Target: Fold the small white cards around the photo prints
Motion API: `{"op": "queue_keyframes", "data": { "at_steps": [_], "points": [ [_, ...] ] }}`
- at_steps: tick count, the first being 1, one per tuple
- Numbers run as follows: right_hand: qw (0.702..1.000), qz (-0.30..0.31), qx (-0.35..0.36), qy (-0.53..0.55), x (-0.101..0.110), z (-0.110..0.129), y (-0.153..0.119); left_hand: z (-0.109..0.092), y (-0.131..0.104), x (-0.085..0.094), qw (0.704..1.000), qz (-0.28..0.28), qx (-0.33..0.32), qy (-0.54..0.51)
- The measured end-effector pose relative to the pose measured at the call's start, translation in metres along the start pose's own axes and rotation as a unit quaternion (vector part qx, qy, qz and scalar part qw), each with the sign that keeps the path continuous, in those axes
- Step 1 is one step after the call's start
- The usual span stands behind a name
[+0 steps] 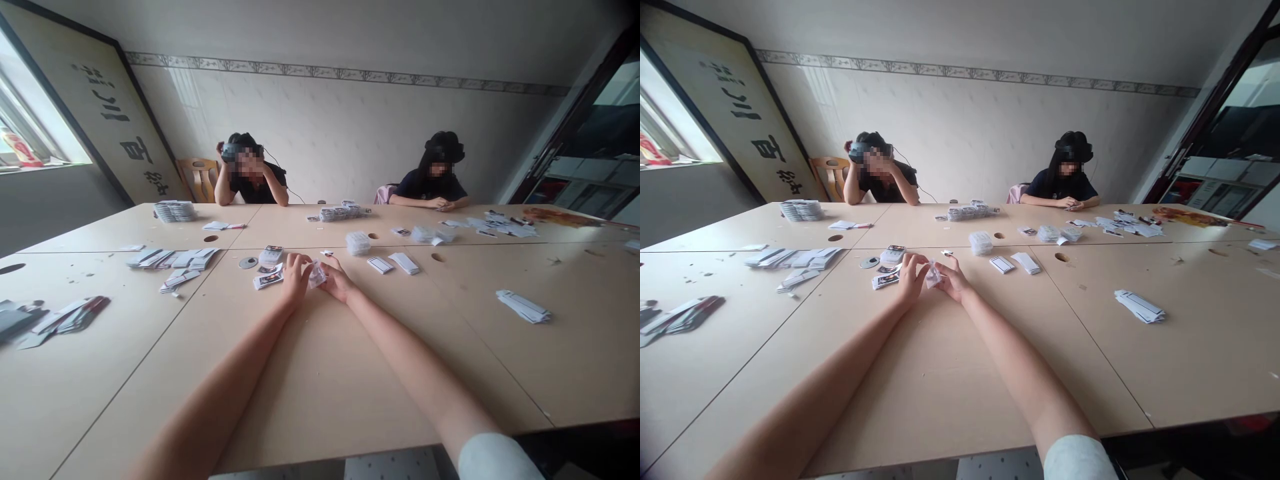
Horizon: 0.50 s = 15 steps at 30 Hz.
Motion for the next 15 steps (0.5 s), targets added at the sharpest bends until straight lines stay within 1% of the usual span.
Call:
{"op": "queue_keyframes", "data": {
  "at_steps": [6, 11, 15],
  "points": [
    [1.0, 0.019, -0.002, -0.002, -0.004, -0.0006, 0.0, 0.0005, -0.0007, -0.0031, 1.0, 0.019, 0.001, -0.009],
    [0.999, 0.034, 0.0, 0.0, -0.0071, -0.0011, 0.0002, 0.0026, -0.0002, -0.0046, 1.0, 0.016, -0.001, -0.006],
    [0.999, 0.036, 0.003, 0.004, -0.0056, -0.0016, 0.0012, 0.0034, -0.0005, -0.0075, 1.0, 0.018, -0.004, 0.0]
  ]
}}
Point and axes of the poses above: each hand's wrist, its own y-axis towards the middle knuckle, its own x-axis out of the back of the hand, z = x × y, the point moved 10 cm from there along y, towards the middle knuckle, and after that the axes turned 3 degrees about -x, right-handed, at the moved point
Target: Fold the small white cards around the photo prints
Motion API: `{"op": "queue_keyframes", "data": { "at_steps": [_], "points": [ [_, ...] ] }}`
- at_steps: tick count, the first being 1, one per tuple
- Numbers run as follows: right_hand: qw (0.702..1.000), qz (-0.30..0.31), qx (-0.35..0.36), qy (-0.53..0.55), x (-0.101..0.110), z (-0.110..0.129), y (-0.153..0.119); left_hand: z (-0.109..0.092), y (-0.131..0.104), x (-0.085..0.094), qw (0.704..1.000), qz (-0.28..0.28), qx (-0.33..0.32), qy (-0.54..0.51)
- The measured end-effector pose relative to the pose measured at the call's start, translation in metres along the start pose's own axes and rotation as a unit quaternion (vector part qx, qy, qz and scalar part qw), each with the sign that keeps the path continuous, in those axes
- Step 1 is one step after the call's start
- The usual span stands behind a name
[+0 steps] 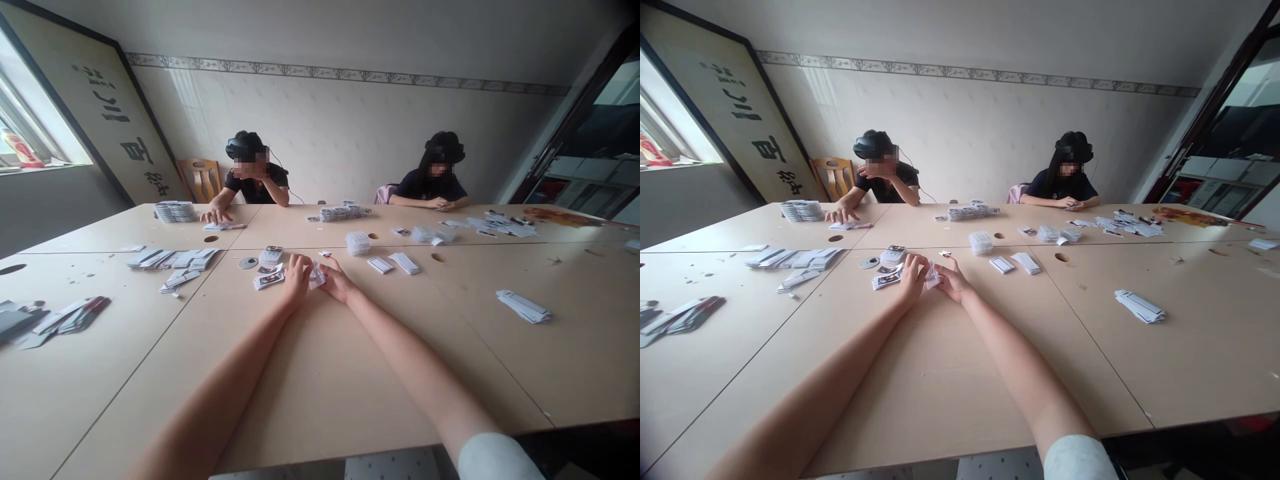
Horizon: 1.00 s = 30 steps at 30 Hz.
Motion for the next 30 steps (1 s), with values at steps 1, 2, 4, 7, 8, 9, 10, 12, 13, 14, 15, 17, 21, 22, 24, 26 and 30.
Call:
{"op": "queue_keyframes", "data": {
  "at_steps": [1, 2, 4, 7, 8, 9, 10, 12, 13, 14, 15, 17, 21, 22, 24, 26, 30],
  "points": [
    [1.0, 0.0, 0.0, -0.001, 0.0006, -0.0003, 0.0003, -0.0005, -0.0001, -0.0003, 1.0, 0.0, -0.002, 0.002],
    [1.0, 0.001, -0.001, -0.003, 0.0011, -0.0006, 0.0006, -0.0011, -0.0002, -0.0005, 1.0, -0.001, -0.004, 0.003],
    [1.0, 0.004, 0.0, -0.005, 0.0017, -0.0006, 0.0011, -0.0024, -0.0004, -0.0008, 1.0, 0.001, -0.007, 0.007],
    [1.0, 0.002, -0.001, -0.003, 0.0033, -0.0009, 0.0017, -0.0037, -0.0006, -0.0011, 1.0, 0.006, -0.008, 0.016],
    [1.0, 0.001, -0.002, -0.001, 0.0039, -0.0011, 0.0018, -0.0038, -0.0006, -0.0013, 1.0, 0.008, -0.008, 0.019],
    [1.0, -0.001, -0.003, 0.002, 0.0044, -0.0014, 0.002, -0.0038, -0.0007, -0.0015, 1.0, 0.01, -0.008, 0.021],
    [1.0, -0.001, -0.004, 0.004, 0.0047, -0.0016, 0.0021, -0.0036, -0.0007, -0.0018, 1.0, 0.011, -0.008, 0.022],
    [1.0, -0.001, -0.004, 0.008, 0.0049, -0.0018, 0.0024, -0.003, -0.0009, -0.0021, 1.0, 0.011, -0.007, 0.024],
    [1.0, 0.0, -0.004, 0.009, 0.0049, -0.002, 0.0025, -0.0028, -0.001, -0.0022, 1.0, 0.011, -0.007, 0.025],
    [1.0, 0.0, -0.004, 0.01, 0.0049, -0.0021, 0.0026, -0.0027, -0.001, -0.0023, 1.0, 0.011, -0.007, 0.025],
    [1.0, -0.001, -0.003, 0.01, 0.005, -0.0021, 0.0028, -0.0028, -0.001, -0.0023, 1.0, 0.011, -0.008, 0.025],
    [1.0, -0.005, -0.003, 0.011, 0.0059, -0.0022, 0.0031, -0.0033, -0.0009, -0.0021, 1.0, 0.012, -0.01, 0.025],
    [1.0, -0.008, 0.0, 0.015, 0.007, -0.0021, 0.0037, -0.0045, -0.0004, -0.0008, 1.0, 0.009, -0.011, 0.02],
    [1.0, -0.007, 0.001, 0.014, 0.007, -0.0022, 0.0039, -0.0046, -0.0004, -0.0005, 1.0, 0.008, -0.011, 0.017],
    [1.0, -0.005, 0.001, 0.011, 0.0069, -0.0024, 0.0041, -0.0043, -0.0005, 0.0002, 1.0, 0.004, -0.007, 0.011],
    [1.0, -0.004, 0.002, 0.012, 0.0071, -0.0025, 0.0044, -0.0043, -0.0008, 0.0007, 1.0, 0.002, -0.003, 0.006],
    [1.0, -0.009, 0.0, 0.018, 0.0087, -0.0029, 0.0049, -0.0061, -0.0015, 0.002, 1.0, -0.001, -0.001, -0.001]
  ]
}}
Point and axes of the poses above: each hand's wrist, its own y-axis towards the middle knuckle, its own x-axis out of the back of the hand, z = x × y, the point moved 10 cm from there along y, towards the middle knuckle, and after that the axes turned 3 degrees about -x, right-handed, at the moved point
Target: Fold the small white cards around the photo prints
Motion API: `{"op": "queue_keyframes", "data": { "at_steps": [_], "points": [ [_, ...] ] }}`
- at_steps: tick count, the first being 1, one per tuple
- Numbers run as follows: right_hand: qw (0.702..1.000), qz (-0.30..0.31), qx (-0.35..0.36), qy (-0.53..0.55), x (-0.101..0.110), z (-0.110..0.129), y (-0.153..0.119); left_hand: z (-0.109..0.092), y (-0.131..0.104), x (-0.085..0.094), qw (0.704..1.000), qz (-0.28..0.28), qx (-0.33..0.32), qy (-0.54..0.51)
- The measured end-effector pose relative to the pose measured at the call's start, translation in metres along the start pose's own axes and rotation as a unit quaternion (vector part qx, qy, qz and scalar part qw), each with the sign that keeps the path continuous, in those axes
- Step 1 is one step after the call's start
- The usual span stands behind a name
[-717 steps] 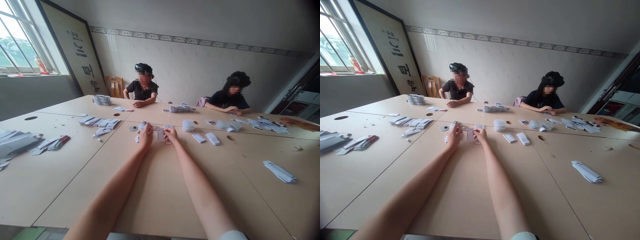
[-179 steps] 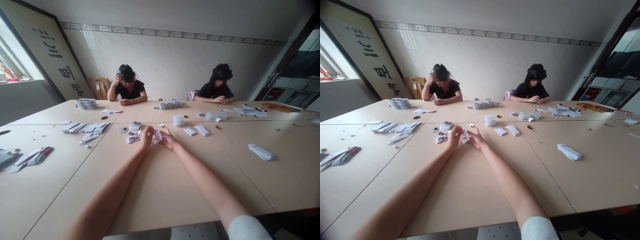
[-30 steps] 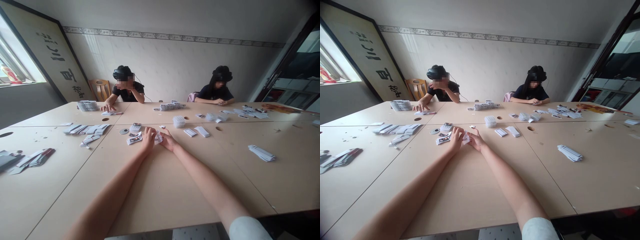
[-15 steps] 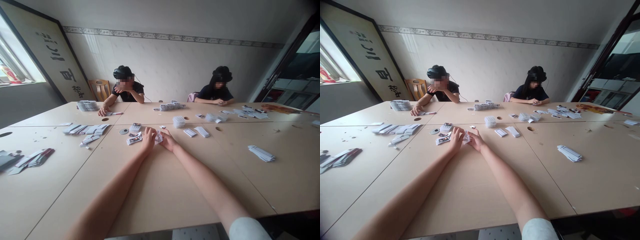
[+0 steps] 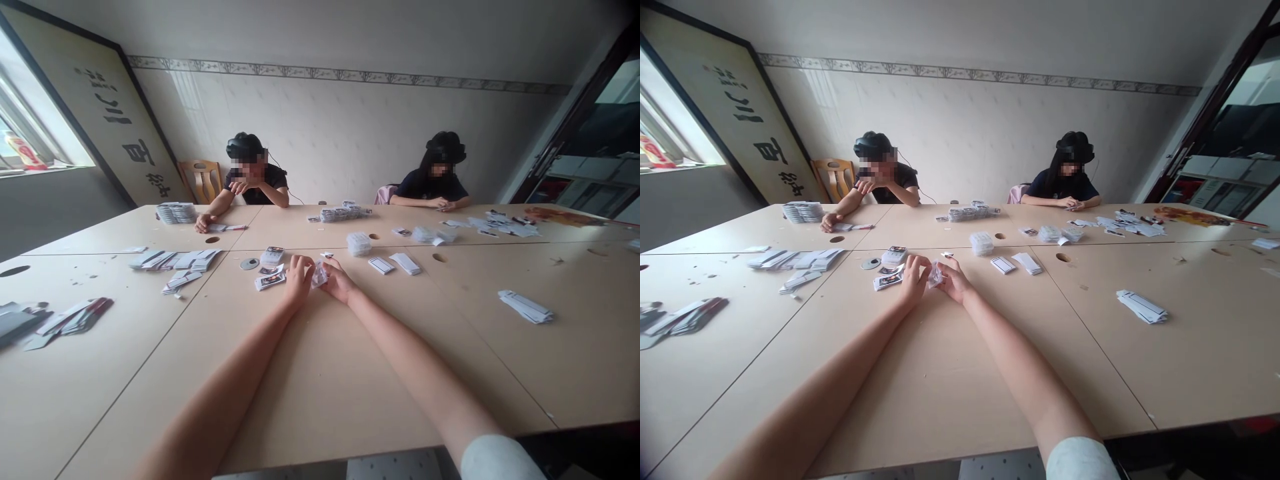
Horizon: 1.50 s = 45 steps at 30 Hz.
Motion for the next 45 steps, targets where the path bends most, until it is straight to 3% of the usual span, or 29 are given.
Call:
{"op": "queue_keyframes", "data": {
  "at_steps": [45],
  "points": [
    [1.0, -0.003, 0.005, -0.011, -0.001, 0.0003, -0.0019, -0.0024, 0.0003, -0.004, 0.999, 0.018, -0.012, 0.029]
  ]
}}
Point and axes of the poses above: each hand's wrist, its own y-axis towards the middle knuckle, its own x-axis out of the back of the hand, z = x × y, the point moved 10 cm from there along y, towards the middle knuckle, and after that the axes turned 3 degrees about -x, right-handed, at the moved point
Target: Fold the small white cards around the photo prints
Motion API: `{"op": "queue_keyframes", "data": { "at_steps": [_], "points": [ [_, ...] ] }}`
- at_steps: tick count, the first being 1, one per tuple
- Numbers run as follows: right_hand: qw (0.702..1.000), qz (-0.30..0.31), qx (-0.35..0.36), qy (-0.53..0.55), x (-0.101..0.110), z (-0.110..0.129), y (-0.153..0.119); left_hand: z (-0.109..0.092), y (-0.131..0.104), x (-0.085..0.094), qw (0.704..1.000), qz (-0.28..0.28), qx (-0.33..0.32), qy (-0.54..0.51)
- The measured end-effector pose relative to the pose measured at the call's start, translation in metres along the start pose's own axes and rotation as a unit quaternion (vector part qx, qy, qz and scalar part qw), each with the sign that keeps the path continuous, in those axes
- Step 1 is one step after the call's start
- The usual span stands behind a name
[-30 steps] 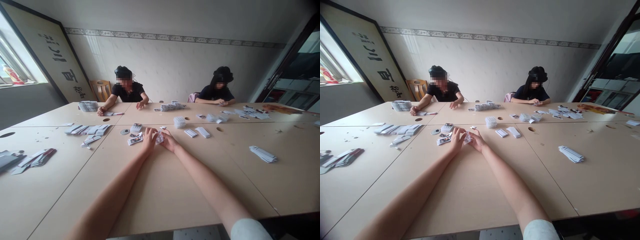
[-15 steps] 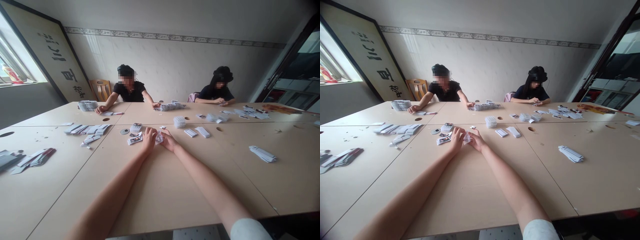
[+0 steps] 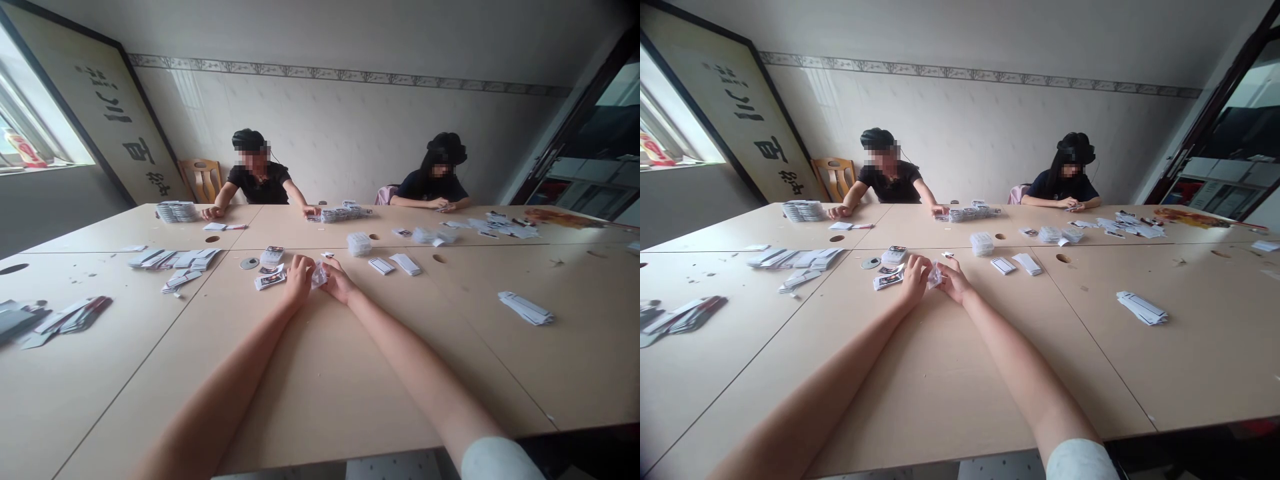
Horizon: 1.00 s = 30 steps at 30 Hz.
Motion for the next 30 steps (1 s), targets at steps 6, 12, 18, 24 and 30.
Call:
{"op": "queue_keyframes", "data": {
  "at_steps": [6, 12, 18, 24, 30],
  "points": [
    [1.0, -0.003, -0.003, 0.0, 0.0004, -0.0005, 0.0002, -0.0013, -0.0001, 0.0, 1.0, -0.002, -0.002, -0.007],
    [1.0, -0.009, -0.002, 0.009, 0.0024, -0.001, 0.001, -0.0028, 0.0, 0.0003, 1.0, 0.001, -0.002, -0.009],
    [1.0, -0.015, -0.006, 0.008, 0.0033, -0.002, 0.0015, -0.0045, -0.0002, 0.0016, 1.0, 0.005, -0.004, -0.011],
    [1.0, -0.009, 0.005, 0.008, 0.0007, 0.0005, 0.0005, -0.0032, -0.0005, 0.0012, 1.0, 0.007, 0.001, -0.007],
    [1.0, -0.01, 0.003, 0.017, 0.0014, 0.0004, 0.0011, -0.0048, -0.0001, 0.0016, 1.0, 0.008, 0.001, -0.004]
  ]
}}
Point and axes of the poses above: each hand's wrist, its own y-axis towards the middle knuckle, its own x-axis out of the back of the hand, z = x × y, the point moved 10 cm from there along y, towards the middle knuckle, and after that the axes turned 3 degrees about -x, right-handed, at the moved point
